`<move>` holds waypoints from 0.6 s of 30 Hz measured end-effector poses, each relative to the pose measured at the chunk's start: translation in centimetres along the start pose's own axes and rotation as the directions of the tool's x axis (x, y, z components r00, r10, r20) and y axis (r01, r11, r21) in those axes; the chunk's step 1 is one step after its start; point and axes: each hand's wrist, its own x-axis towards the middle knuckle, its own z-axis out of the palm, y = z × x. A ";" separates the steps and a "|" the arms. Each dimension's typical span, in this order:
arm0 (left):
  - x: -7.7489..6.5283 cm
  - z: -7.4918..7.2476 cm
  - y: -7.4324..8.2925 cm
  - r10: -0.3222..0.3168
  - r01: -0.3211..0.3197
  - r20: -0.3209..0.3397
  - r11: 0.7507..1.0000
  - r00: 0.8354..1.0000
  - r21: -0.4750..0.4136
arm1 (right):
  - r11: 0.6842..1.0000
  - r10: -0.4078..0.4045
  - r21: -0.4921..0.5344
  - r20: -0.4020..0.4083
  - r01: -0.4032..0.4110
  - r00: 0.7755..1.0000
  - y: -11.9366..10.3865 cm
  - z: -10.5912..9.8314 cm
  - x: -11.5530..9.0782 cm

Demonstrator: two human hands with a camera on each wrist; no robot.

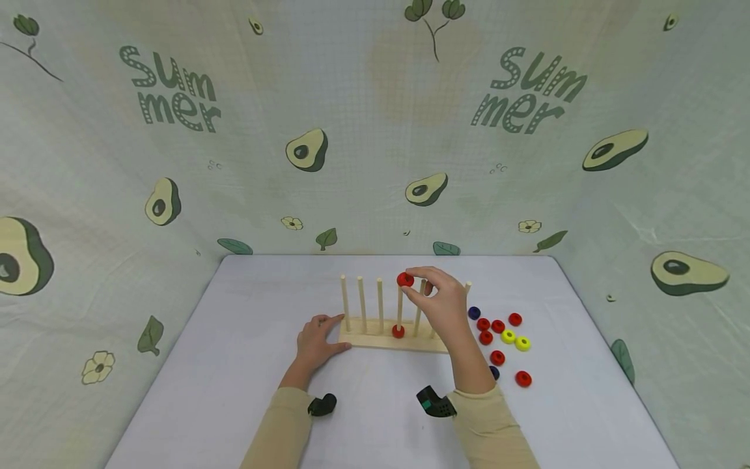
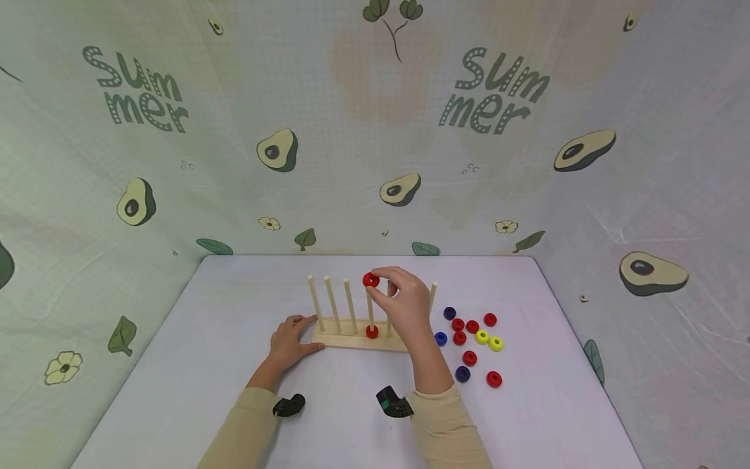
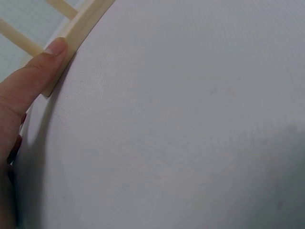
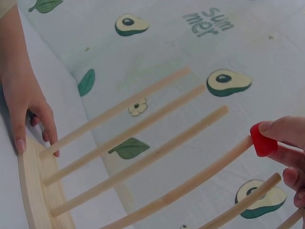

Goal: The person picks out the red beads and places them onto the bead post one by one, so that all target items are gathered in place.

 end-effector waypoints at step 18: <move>0.0 0.4 -0.2 0.039 -0.040 -0.049 0.999 0.998 -0.017 | 0.999 0.022 -0.039 0.006 -0.022 1.000 -0.2 0.3 0.0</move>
